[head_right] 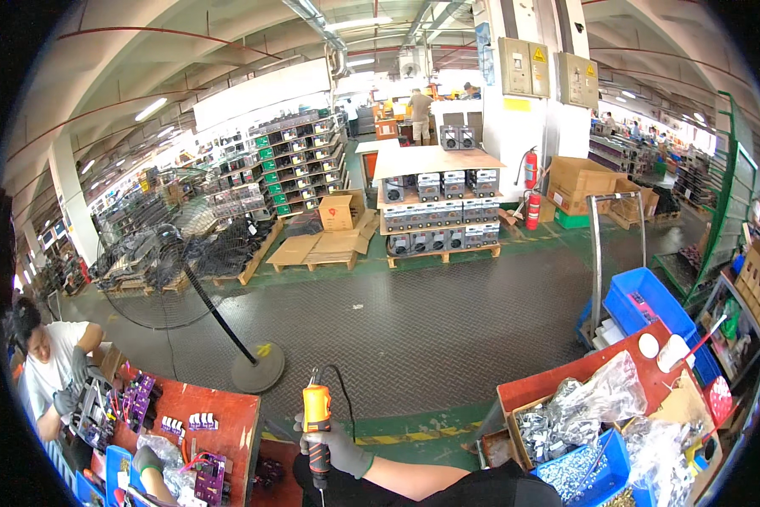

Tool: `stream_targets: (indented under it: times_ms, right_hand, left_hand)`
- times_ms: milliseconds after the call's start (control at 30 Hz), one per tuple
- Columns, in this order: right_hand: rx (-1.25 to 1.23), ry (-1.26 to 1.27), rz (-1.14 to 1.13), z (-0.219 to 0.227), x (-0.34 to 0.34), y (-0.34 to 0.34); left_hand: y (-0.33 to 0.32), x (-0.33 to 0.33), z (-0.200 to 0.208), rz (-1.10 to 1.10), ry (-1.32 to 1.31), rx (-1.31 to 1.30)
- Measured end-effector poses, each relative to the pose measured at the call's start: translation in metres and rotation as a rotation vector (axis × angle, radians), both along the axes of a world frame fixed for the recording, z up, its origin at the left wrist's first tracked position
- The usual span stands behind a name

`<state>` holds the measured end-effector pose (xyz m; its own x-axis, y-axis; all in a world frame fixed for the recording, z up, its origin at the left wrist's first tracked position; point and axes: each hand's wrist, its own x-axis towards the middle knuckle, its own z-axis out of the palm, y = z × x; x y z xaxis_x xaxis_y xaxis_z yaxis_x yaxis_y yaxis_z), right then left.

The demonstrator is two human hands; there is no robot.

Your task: The person assembles electronic components and circuit boards into a metal chassis using an electric screwdriver to secure them with screws.

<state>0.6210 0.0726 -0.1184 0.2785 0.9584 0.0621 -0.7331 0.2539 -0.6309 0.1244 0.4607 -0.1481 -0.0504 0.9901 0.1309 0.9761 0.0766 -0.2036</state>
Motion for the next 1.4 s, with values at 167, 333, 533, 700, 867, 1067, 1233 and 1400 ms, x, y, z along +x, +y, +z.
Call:
stream_targets:
  times_ms: [167,333,533,700,867,1067,1233,1400]
  right_hand:
    - [0.038,0.014,0.022,0.001,-0.002,-0.003]
    - [0.042,0.006,0.033,0.001,-0.001,-0.004]
    - [0.016,0.018,0.025,-0.001,-0.003,-0.006]
    - [0.011,-0.001,0.019,-0.003,-0.004,-0.005]
    - [0.061,0.019,0.049,0.003,-0.009,0.0]
    - [0.086,0.022,0.075,0.013,-0.008,0.018]
    - [0.048,0.008,-0.023,0.011,0.02,0.065]
    - [-0.094,0.029,0.071,0.021,0.059,0.104]
  left_hand:
    - [-0.005,0.005,0.0,-0.009,-0.009,0.045]
    - [-0.005,0.013,0.007,-0.028,-0.001,0.109]
    - [-0.01,0.022,0.02,-0.094,0.003,0.27]
    - [-0.035,0.053,0.071,-0.2,-0.024,0.493]
    - [-0.093,0.096,0.172,-0.345,-0.314,0.439]
    - [-0.229,0.139,0.243,-0.714,-0.814,0.36]
    - [-0.362,0.134,0.262,-0.817,-0.69,0.152]
    - [-0.438,0.115,0.254,-0.814,-1.021,0.033]
